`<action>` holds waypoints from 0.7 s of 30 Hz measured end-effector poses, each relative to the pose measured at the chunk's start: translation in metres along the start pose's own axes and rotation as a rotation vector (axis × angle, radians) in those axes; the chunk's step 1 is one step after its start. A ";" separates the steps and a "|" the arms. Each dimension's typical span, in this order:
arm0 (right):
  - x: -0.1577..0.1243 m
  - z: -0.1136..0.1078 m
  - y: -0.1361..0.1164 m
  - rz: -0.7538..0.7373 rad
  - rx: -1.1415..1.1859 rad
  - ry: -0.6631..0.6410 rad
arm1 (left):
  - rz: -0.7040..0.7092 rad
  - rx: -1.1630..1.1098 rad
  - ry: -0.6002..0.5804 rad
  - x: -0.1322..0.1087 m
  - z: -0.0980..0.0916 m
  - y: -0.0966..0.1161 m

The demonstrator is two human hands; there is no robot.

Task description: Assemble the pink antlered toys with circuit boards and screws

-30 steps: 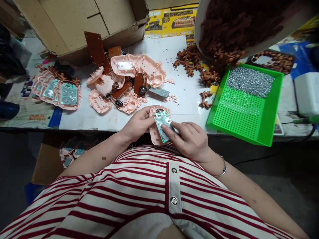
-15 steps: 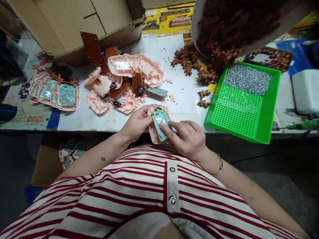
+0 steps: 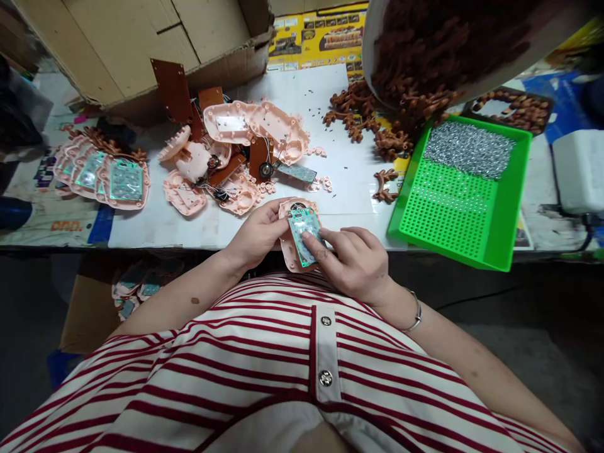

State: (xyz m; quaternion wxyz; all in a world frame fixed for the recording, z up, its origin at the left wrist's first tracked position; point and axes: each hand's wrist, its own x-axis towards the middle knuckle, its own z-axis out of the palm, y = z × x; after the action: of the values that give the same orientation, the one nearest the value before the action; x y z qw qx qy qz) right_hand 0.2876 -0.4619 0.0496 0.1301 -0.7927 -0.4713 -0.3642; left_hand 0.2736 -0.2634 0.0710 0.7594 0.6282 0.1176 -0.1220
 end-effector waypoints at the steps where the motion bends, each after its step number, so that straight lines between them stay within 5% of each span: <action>1: 0.000 0.000 0.000 0.000 0.000 -0.001 | -0.010 -0.001 -0.004 0.000 0.000 0.000; 21: 0.001 0.003 0.001 -0.035 0.081 -0.069 | 0.085 -0.026 -0.006 0.002 -0.005 -0.002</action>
State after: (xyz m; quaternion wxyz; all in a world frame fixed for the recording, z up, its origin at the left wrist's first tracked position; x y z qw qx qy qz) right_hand 0.2906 -0.4601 0.0481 0.1395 -0.7905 -0.5034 -0.3197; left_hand 0.2751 -0.2586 0.0672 0.7724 0.6222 0.0899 -0.0900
